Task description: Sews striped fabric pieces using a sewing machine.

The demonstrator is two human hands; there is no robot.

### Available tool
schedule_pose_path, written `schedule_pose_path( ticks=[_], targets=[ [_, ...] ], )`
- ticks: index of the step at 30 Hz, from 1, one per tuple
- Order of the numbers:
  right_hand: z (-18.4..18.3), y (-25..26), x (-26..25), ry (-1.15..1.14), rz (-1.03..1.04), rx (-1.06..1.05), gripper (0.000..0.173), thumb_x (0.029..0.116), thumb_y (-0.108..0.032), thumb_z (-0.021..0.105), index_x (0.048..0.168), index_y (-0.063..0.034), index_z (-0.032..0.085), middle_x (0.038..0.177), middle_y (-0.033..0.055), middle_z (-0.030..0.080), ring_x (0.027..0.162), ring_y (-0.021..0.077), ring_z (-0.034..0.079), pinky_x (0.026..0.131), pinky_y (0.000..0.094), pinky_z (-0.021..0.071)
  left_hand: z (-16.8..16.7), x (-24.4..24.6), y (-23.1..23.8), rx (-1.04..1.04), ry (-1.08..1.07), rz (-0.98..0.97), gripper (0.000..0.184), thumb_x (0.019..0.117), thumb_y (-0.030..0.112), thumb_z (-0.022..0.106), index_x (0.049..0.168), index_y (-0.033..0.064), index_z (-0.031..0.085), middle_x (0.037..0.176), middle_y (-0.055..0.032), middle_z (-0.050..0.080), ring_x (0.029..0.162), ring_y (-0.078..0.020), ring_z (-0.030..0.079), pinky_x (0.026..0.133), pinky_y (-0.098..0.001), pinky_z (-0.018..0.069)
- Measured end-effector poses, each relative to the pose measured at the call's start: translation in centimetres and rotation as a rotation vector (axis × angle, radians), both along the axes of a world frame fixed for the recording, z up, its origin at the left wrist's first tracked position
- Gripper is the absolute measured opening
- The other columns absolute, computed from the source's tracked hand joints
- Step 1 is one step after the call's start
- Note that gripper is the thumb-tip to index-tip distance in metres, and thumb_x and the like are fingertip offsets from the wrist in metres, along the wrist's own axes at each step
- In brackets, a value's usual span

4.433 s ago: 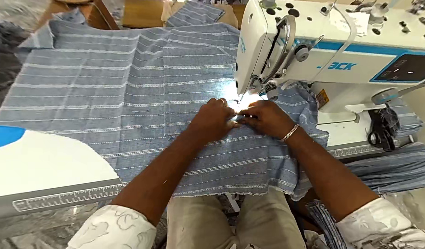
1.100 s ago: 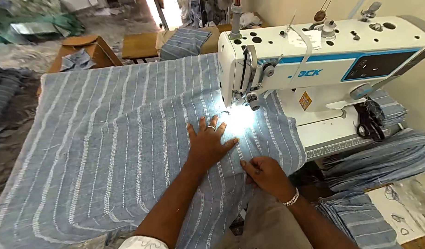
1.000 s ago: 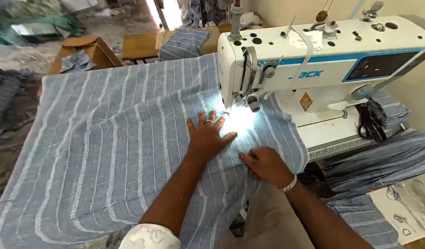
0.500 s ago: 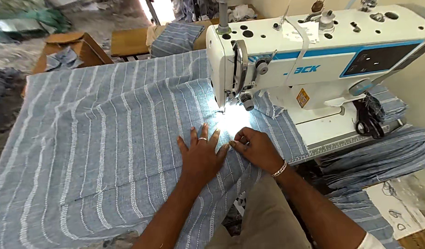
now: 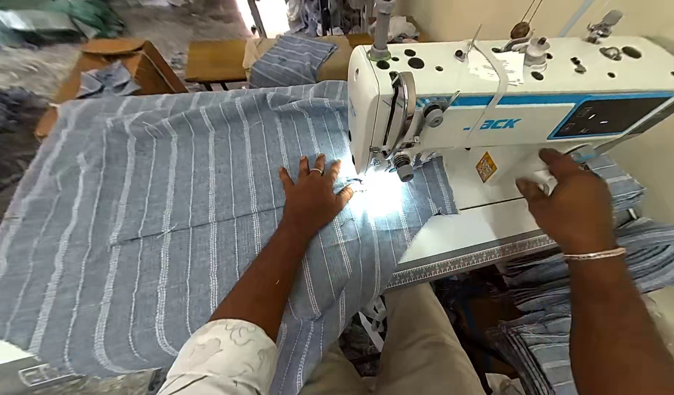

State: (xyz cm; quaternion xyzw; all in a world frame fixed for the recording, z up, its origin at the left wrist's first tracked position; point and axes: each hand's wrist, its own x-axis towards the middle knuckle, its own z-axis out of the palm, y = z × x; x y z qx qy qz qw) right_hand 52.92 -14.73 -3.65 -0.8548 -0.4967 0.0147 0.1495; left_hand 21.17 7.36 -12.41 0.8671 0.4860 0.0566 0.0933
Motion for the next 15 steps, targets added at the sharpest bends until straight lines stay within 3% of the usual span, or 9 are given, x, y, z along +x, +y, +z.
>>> schedule_pose_path(
  ticks=[1, 2, 3, 4, 6, 9, 12, 14, 15],
  targets=[
    [-1.3, -0.5, 1.0, -0.029, -0.022, -0.091, 0.055, 0.0993, -0.014, 0.063, 0.150, -0.0011, 0.049, 0.147, 0.0330, 0.051, 0.134, 0.0594, 0.046, 0.104, 0.0862, 0.0269, 0.1, 0.0, 0.4, 0.010, -0.039, -0.002, 0.082, 0.0975, 0.073, 0.040, 0.161, 0.0216, 0.038, 0.166, -0.0137, 0.035, 0.155, -0.0446, 0.024, 0.114, -0.0825, 0.0103],
    [-2.7, -0.9, 1.8, -0.049, -0.013, -0.197, 0.063, 0.0959, -0.006, 0.063, 0.155, -0.0006, 0.042, 0.152, 0.0335, 0.045, 0.137, 0.0621, 0.042, 0.103, 0.0910, 0.0177, 0.3, -0.1, 0.6, 0.024, -0.091, -0.011, 0.085, 0.0969, 0.071, 0.047, 0.162, 0.0180, 0.034, 0.165, -0.0157, 0.036, 0.154, -0.0449, 0.026, 0.114, -0.0818, 0.0117],
    [-3.2, -1.4, 2.5, -0.056, -0.002, -0.253, 0.064, 0.0950, -0.004, 0.064, 0.156, -0.0025, 0.043, 0.153, 0.0328, 0.045, 0.137, 0.0624, 0.041, 0.103, 0.0924, 0.0139, 0.4, -0.1, 0.5, 0.044, -0.140, -0.023, 0.086, 0.0967, 0.066, 0.052, 0.163, 0.0157, 0.031, 0.165, -0.0149, 0.037, 0.154, -0.0432, 0.029, 0.115, -0.0802, 0.0137],
    [-2.8, -1.8, 3.2, -0.069, 0.012, -0.214, 0.057, 0.0966, -0.004, 0.062, 0.152, -0.0039, 0.049, 0.146, 0.0354, 0.051, 0.131, 0.0640, 0.046, 0.101, 0.0926, 0.0171, 0.5, -0.4, 0.2, 0.065, -0.180, -0.030, 0.082, 0.0975, 0.059, 0.056, 0.162, 0.0146, 0.031, 0.164, -0.0134, 0.038, 0.153, -0.0412, 0.030, 0.116, -0.0788, 0.0142],
    [-1.1, -2.7, 3.4, -0.113, -0.005, 0.015, 0.040, 0.1055, -0.016, 0.052, 0.143, -0.0027, 0.058, 0.129, 0.0381, 0.060, 0.117, 0.0624, 0.057, 0.096, 0.0849, 0.0356, 0.5, -1.3, -1.6, 0.083, -0.200, -0.034, 0.071, 0.0999, 0.047, 0.056, 0.159, 0.0132, 0.038, 0.161, -0.0123, 0.044, 0.152, -0.0399, 0.033, 0.117, -0.0778, 0.0141],
    [-0.7, -1.4, 1.2, 0.010, -0.008, 0.261, 0.045, 0.1089, -0.032, 0.047, 0.139, -0.0007, 0.058, 0.127, 0.0279, 0.066, 0.116, 0.0440, 0.065, 0.099, 0.0650, 0.0504, 0.3, -2.5, -4.2, 0.011, -0.119, -0.016, 0.060, 0.1023, 0.051, 0.051, 0.151, 0.0160, 0.052, 0.160, -0.0128, 0.044, 0.152, -0.0413, 0.032, 0.116, -0.0785, 0.0138],
    [-5.1, 3.1, -1.8, 0.220, 0.169, 0.149, 0.053, 0.1034, -0.036, 0.061, 0.142, -0.0003, 0.053, 0.131, 0.0225, 0.065, 0.120, 0.0371, 0.065, 0.103, 0.0582, 0.0524, 0.1, -3.2, -5.6, -0.024, -0.057, 0.004, 0.071, 0.1009, 0.064, 0.045, 0.153, 0.0166, 0.050, 0.162, -0.0134, 0.041, 0.154, -0.0427, 0.028, 0.117, -0.0790, 0.0119],
    [-7.7, 6.0, -3.4, 0.253, 0.252, 0.134, 0.048, 0.0990, -0.030, 0.069, 0.132, 0.0024, 0.057, 0.118, 0.0255, 0.065, 0.108, 0.0423, 0.065, 0.094, 0.0642, 0.0509, -0.1, -3.9, -5.5, 0.017, -0.056, 0.016, 0.076, 0.0991, 0.069, 0.043, 0.153, 0.0157, 0.050, 0.162, -0.0130, 0.042, 0.154, -0.0418, 0.029, 0.118, -0.0765, 0.0121],
    [-7.9, 6.7, -3.8, 0.262, 0.295, 0.187, 0.039, 0.1002, -0.025, 0.067, 0.124, 0.0036, 0.057, 0.108, 0.0246, 0.067, 0.097, 0.0395, 0.067, 0.086, 0.0607, 0.0542, -0.3, -4.1, -5.5, 0.029, -0.040, 0.022, 0.078, 0.0987, 0.071, 0.041, 0.154, 0.0165, 0.049, 0.164, -0.0115, 0.040, 0.154, -0.0400, 0.028, 0.120, -0.0746, 0.0118]
  ],
)
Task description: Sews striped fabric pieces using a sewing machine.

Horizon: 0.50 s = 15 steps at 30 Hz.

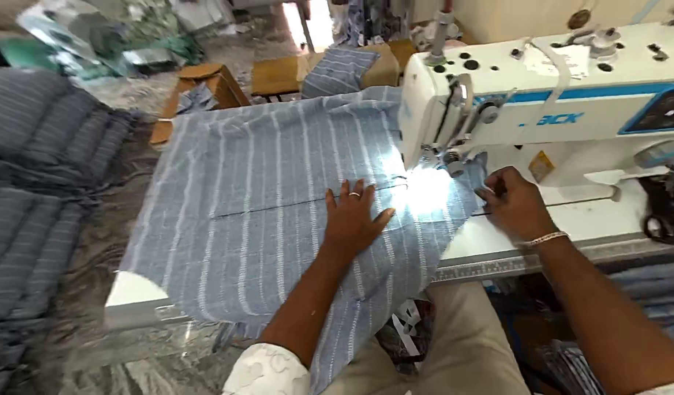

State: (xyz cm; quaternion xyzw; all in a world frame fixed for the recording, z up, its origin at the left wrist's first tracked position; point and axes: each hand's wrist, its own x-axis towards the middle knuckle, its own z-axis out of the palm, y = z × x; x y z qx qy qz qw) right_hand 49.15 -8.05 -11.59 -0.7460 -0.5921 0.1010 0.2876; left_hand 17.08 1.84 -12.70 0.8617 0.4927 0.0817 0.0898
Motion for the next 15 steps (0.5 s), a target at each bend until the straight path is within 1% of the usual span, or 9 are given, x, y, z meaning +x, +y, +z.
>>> schedule_pose_path(
  ticks=[2, 4, 5, 7, 9, 11, 12, 13, 15],
  targets=[
    [0.7, 0.0, 0.4, 0.082, 0.057, 0.230, 0.030, 0.1013, -0.018, 0.062, 0.117, 0.0072, 0.056, 0.100, 0.0216, 0.064, 0.086, 0.0278, 0.065, 0.079, 0.0471, 0.0562, -0.2, 0.0, -1.0, 0.027, 0.030, 0.003, 0.083, 0.0968, 0.076, 0.037, 0.156, 0.0186, 0.046, 0.166, -0.0106, 0.035, 0.156, -0.0386, 0.024, 0.121, -0.0730, 0.0104],
    [2.2, -1.0, 0.7, 0.182, 0.074, 0.479, 0.029, 0.0989, -0.016, 0.062, 0.118, 0.0029, 0.052, 0.103, 0.0077, 0.061, 0.089, 0.0076, 0.061, 0.082, 0.0284, 0.0550, -0.3, 0.6, -4.5, 0.051, 0.004, -0.047, 0.091, 0.0919, 0.081, 0.040, 0.157, 0.0184, 0.045, 0.167, -0.0149, 0.033, 0.156, -0.0428, 0.022, 0.121, -0.0743, 0.0108],
    [3.0, -1.3, 0.2, 0.195, 0.087, 0.553, 0.032, 0.0956, -0.016, 0.063, 0.120, 0.0008, 0.051, 0.105, 0.0039, 0.061, 0.093, 0.0038, 0.061, 0.086, 0.0251, 0.0544, -0.1, 1.3, -6.9, 0.046, -0.033, -0.102, 0.092, 0.0896, 0.082, 0.045, 0.156, 0.0183, 0.047, 0.166, -0.0174, 0.033, 0.155, -0.0455, 0.021, 0.120, -0.0754, 0.0109],
    [3.4, -2.1, -2.0, 0.131, 0.113, 0.509, 0.043, 0.0934, -0.019, 0.065, 0.126, 0.0055, 0.052, 0.115, 0.0142, 0.063, 0.103, 0.0153, 0.063, 0.092, 0.0348, 0.0541, 0.5, 3.1, -11.1, -0.061, -0.075, -0.266, 0.085, 0.0853, 0.080, 0.056, 0.150, 0.0246, 0.055, 0.165, -0.0138, 0.038, 0.154, -0.0438, 0.025, 0.119, -0.0749, 0.0174],
    [2.2, -2.6, -4.5, 0.011, 0.130, 0.239, 0.054, 0.0962, -0.035, 0.068, 0.135, 0.0004, 0.056, 0.137, 0.0195, 0.059, 0.125, 0.0303, 0.059, 0.104, 0.0520, 0.0497, 2.9, 4.3, -12.3, -0.277, -0.136, -0.414, 0.059, 0.0956, 0.066, 0.058, 0.137, 0.0249, 0.067, 0.155, -0.0030, 0.053, 0.146, -0.0294, 0.044, 0.115, -0.0630, 0.0359],
    [-0.3, -2.9, -5.0, -0.171, 0.123, -0.016, 0.074, 0.0957, -0.059, 0.060, 0.148, -0.0067, 0.053, 0.156, 0.0184, 0.047, 0.145, 0.0386, 0.043, 0.116, 0.0659, 0.0321, 4.8, 4.3, -9.7, -0.363, -0.261, -0.360, 0.042, 0.1048, 0.046, 0.056, 0.127, 0.0144, 0.072, 0.132, -0.0071, 0.070, 0.121, -0.0259, 0.067, 0.101, -0.0556, 0.0537],
    [-1.5, -3.5, -4.6, -0.260, 0.100, -0.085, 0.081, 0.0965, -0.068, 0.050, 0.151, -0.0077, 0.050, 0.159, 0.0179, 0.044, 0.148, 0.0397, 0.039, 0.118, 0.0675, 0.0281, 4.7, 4.2, -7.5, -0.286, -0.258, -0.254, 0.041, 0.1056, 0.044, 0.054, 0.128, 0.0136, 0.071, 0.126, -0.0096, 0.072, 0.115, -0.0284, 0.069, 0.096, -0.0567, 0.0559],
    [-2.2, -4.2, -3.9, -0.302, 0.069, -0.103, 0.083, 0.0972, -0.070, 0.045, 0.152, -0.0084, 0.049, 0.159, 0.0166, 0.045, 0.149, 0.0397, 0.038, 0.119, 0.0671, 0.0275, 4.1, 4.0, -5.2, -0.178, -0.197, -0.143, 0.047, 0.1049, 0.048, 0.052, 0.134, 0.0148, 0.068, 0.131, -0.0113, 0.069, 0.122, -0.0326, 0.066, 0.098, -0.0606, 0.0524],
    [-2.8, -5.7, -2.5, -0.319, 0.030, -0.081, 0.081, 0.0990, -0.069, 0.042, 0.153, -0.0088, 0.049, 0.158, 0.0142, 0.047, 0.148, 0.0385, 0.039, 0.119, 0.0652, 0.0301, 2.4, 3.3, -1.4, -0.128, -0.017, -0.013, 0.069, 0.1005, 0.067, 0.046, 0.153, 0.0216, 0.052, 0.161, -0.0086, 0.045, 0.151, -0.0414, 0.035, 0.115, -0.0732, 0.0267]
  ],
)
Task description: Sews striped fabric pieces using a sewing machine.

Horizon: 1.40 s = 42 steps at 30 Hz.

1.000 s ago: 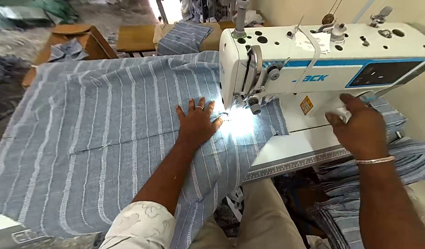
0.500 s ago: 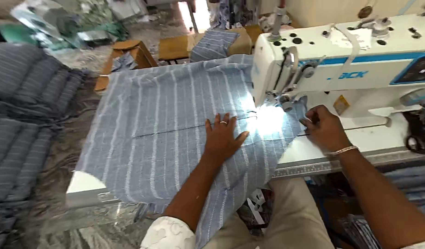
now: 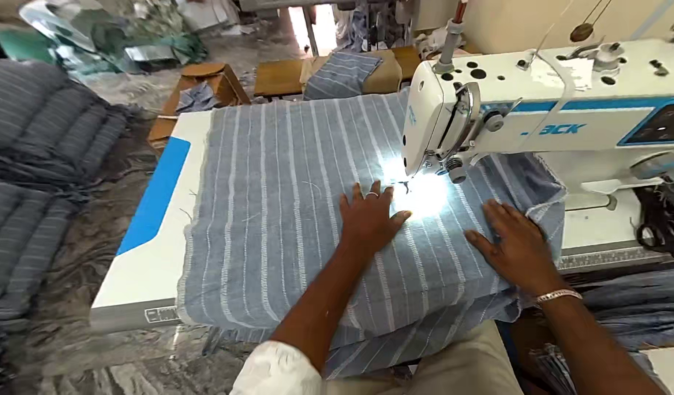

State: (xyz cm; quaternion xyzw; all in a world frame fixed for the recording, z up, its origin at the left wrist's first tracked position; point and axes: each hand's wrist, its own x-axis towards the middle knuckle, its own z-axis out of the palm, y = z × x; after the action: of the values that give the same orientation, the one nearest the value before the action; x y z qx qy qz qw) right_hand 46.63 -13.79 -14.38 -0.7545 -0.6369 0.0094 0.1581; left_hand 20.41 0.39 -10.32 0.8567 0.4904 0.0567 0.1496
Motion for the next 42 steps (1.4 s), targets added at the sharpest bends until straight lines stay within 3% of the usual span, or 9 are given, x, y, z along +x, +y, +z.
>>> schedule_pose_path(
  ticks=[2, 8, 12, 16, 18, 23, 29, 36, 42],
  targets=[
    [-0.4, -1.1, 0.9, -0.007, -0.023, 0.035, 0.080, 0.0995, -0.069, 0.040, 0.152, -0.0099, 0.051, 0.157, 0.0132, 0.048, 0.148, 0.0377, 0.041, 0.117, 0.0635, 0.0339, -1.8, -0.1, 1.2, 0.056, 0.060, -0.015, 0.080, 0.0960, 0.078, 0.037, 0.157, 0.0264, 0.046, 0.168, -0.0058, 0.034, 0.156, -0.0443, 0.020, 0.117, -0.0787, 0.0118],
    [-0.1, -2.7, 2.6, 0.031, -0.058, 0.049, 0.070, 0.1005, -0.063, 0.048, 0.142, -0.0088, 0.061, 0.151, 0.0137, 0.056, 0.142, 0.0354, 0.049, 0.115, 0.0612, 0.0389, -2.8, 1.7, 0.7, 0.088, 0.052, -0.077, 0.082, 0.0949, 0.081, 0.030, 0.154, 0.0275, 0.050, 0.168, -0.0006, 0.035, 0.157, -0.0388, 0.022, 0.118, -0.0769, 0.0095],
    [6.0, -3.6, 4.1, 0.200, -0.171, 0.194, 0.040, 0.1040, -0.037, 0.060, 0.125, -0.0051, 0.070, 0.105, 0.0190, 0.074, 0.090, 0.0334, 0.074, 0.081, 0.0591, 0.0588, -2.6, 1.5, 1.0, 0.084, 0.062, -0.073, 0.082, 0.0941, 0.082, 0.029, 0.154, 0.0305, 0.050, 0.168, 0.0020, 0.034, 0.158, -0.0365, 0.021, 0.119, -0.0761, 0.0094],
    [7.1, -4.2, 8.7, 0.044, -0.327, -0.084, 0.061, 0.1026, -0.013, 0.056, 0.158, -0.0001, 0.035, 0.160, 0.0280, 0.037, 0.140, 0.0581, 0.040, 0.104, 0.0863, 0.0270, -2.6, 1.6, 1.1, 0.088, 0.063, -0.082, 0.082, 0.0933, 0.083, 0.031, 0.154, 0.0307, 0.049, 0.166, -0.0010, 0.038, 0.157, -0.0378, 0.023, 0.118, -0.0771, 0.0108],
    [7.5, -4.5, 9.5, -0.011, -0.267, -0.153, 0.052, 0.1009, -0.008, 0.057, 0.152, -0.0017, 0.049, 0.156, 0.0249, 0.046, 0.140, 0.0595, 0.039, 0.101, 0.0910, 0.0203, -1.7, 1.4, -0.1, 0.086, 0.065, -0.073, 0.081, 0.0945, 0.080, 0.036, 0.153, 0.0266, 0.052, 0.166, -0.0071, 0.037, 0.156, -0.0430, 0.021, 0.116, -0.0807, 0.0072],
    [6.3, -7.2, 1.9, 0.056, -0.126, -0.014, 0.056, 0.1080, -0.035, 0.047, 0.155, -0.0046, 0.044, 0.156, 0.0211, 0.047, 0.144, 0.0434, 0.044, 0.114, 0.0690, 0.0369, -1.8, -1.1, -10.1, 0.105, 0.064, -0.065, 0.066, 0.1018, 0.065, 0.043, 0.153, 0.0244, 0.052, 0.166, -0.0124, 0.036, 0.154, -0.0512, 0.020, 0.111, -0.0855, 0.0094],
    [-1.7, -4.6, -1.8, 0.001, -0.081, 0.017, 0.062, 0.1078, -0.053, 0.035, 0.153, -0.0139, 0.052, 0.161, 0.0102, 0.045, 0.153, 0.0383, 0.032, 0.116, 0.0793, 0.0120, -3.9, -2.2, -5.9, 0.203, 0.049, -0.053, 0.066, 0.1029, 0.070, 0.028, 0.154, 0.0334, 0.049, 0.165, -0.0072, 0.040, 0.154, -0.0480, 0.024, 0.112, -0.0833, 0.0131],
    [-0.1, 2.4, 2.1, 0.050, -0.009, 0.018, 0.056, 0.1083, -0.049, 0.037, 0.146, -0.0130, 0.059, 0.155, 0.0083, 0.052, 0.148, 0.0334, 0.042, 0.119, 0.0713, 0.0196, -3.1, -0.1, 0.1, 0.128, 0.050, -0.001, 0.067, 0.1016, 0.070, 0.029, 0.156, 0.0349, 0.047, 0.167, -0.0038, 0.036, 0.156, -0.0439, 0.022, 0.113, -0.0827, 0.0093],
    [7.3, 0.5, 4.7, 0.100, -0.179, 0.250, 0.044, 0.1085, -0.032, 0.049, 0.139, -0.0020, 0.061, 0.136, 0.0224, 0.064, 0.126, 0.0362, 0.064, 0.107, 0.0553, 0.0499, -2.3, 0.9, 4.9, 0.104, 0.060, 0.016, 0.066, 0.1023, 0.068, 0.029, 0.156, 0.0333, 0.046, 0.168, -0.0033, 0.034, 0.156, -0.0421, 0.021, 0.113, -0.0824, 0.0096]
  ],
)
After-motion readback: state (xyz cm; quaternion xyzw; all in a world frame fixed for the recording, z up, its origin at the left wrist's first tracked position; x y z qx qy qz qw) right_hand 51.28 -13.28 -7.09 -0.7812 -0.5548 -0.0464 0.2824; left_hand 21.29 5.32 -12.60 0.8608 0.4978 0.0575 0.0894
